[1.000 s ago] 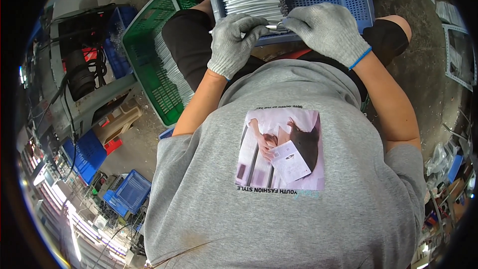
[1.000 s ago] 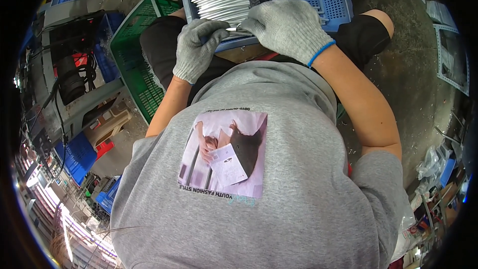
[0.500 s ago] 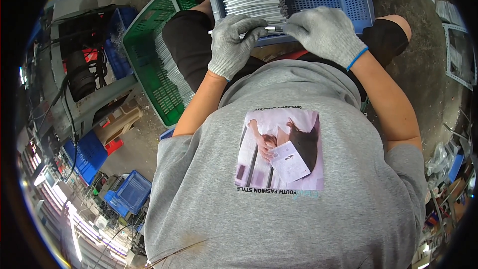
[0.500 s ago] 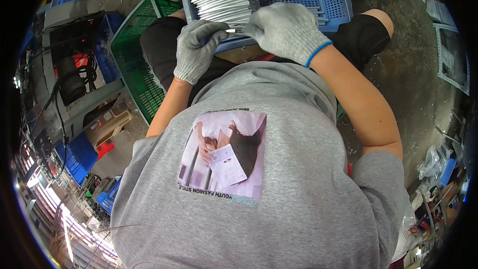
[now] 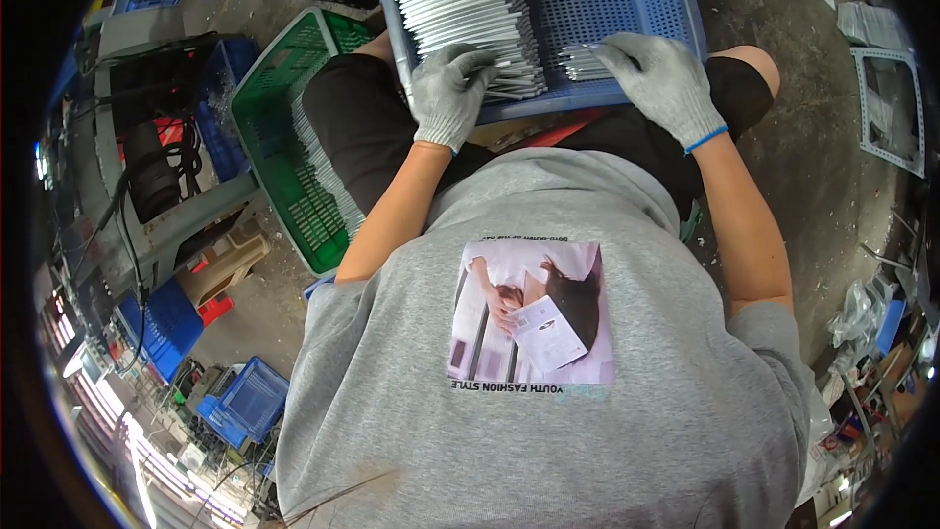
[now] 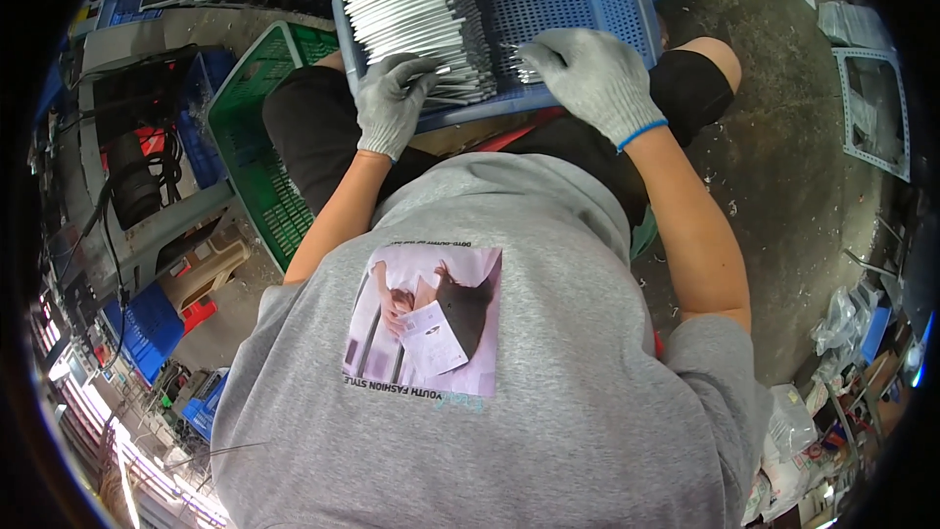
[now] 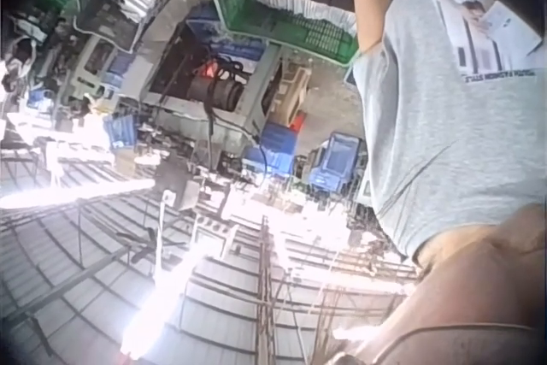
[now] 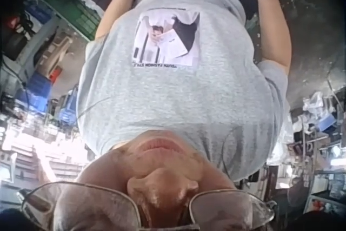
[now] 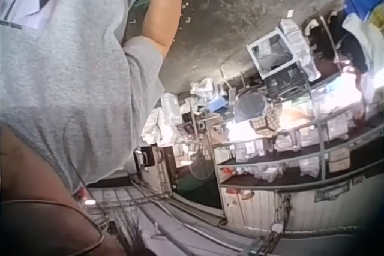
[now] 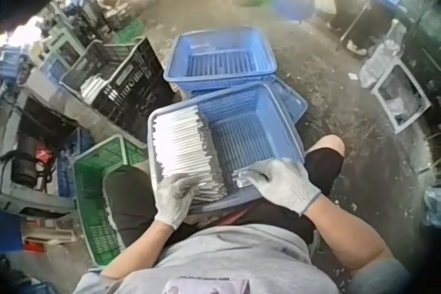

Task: Sorting and organizing metal heat sinks from one crate into another while on a factory floor.

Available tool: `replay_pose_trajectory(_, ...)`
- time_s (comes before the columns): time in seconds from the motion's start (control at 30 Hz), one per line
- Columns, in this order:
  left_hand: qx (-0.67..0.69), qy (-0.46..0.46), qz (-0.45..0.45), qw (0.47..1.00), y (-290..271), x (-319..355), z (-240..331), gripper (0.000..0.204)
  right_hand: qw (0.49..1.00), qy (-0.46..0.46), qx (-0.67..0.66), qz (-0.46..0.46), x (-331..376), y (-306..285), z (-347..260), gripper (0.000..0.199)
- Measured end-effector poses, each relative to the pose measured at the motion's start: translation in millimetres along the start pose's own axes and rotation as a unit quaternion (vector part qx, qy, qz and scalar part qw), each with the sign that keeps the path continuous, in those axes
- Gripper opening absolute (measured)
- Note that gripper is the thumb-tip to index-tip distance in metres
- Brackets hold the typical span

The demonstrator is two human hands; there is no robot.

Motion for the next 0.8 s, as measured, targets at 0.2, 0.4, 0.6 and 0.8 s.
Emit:
replay_pose_trajectory(0.2,-0.044,0.07,0.043,0.996,11,-18,22,0.023,0.978,0.072,-0.139,0.135,14,-28,74,0.024)
replay_pose_trajectory(0.4,0.048,0.148,-0.092,0.984,72,-47,83,0.025,0.929,0.183,-0.299,0.117,34,-44,100,0.023)
replay_pose_trajectory(0.6,0.041,0.044,-0.364,0.93,173,-30,85,0.036,0.914,0.129,-0.355,0.148,44,-37,105,0.022)
replay_pose_trajectory(0.8,-0.049,0.05,-0.472,0.879,211,-17,89,0.046,0.885,0.125,-0.413,0.173,46,-37,105,0.024)
Point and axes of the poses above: each hand's wrist, its own x-axis away from the middle knuckle, its own y-axis out of the palm, z = x × y, the point moved 5 cm from there along -x, towards the middle knuckle, and after that the axes turned 13 degrees about z, right-handed, at the moved point
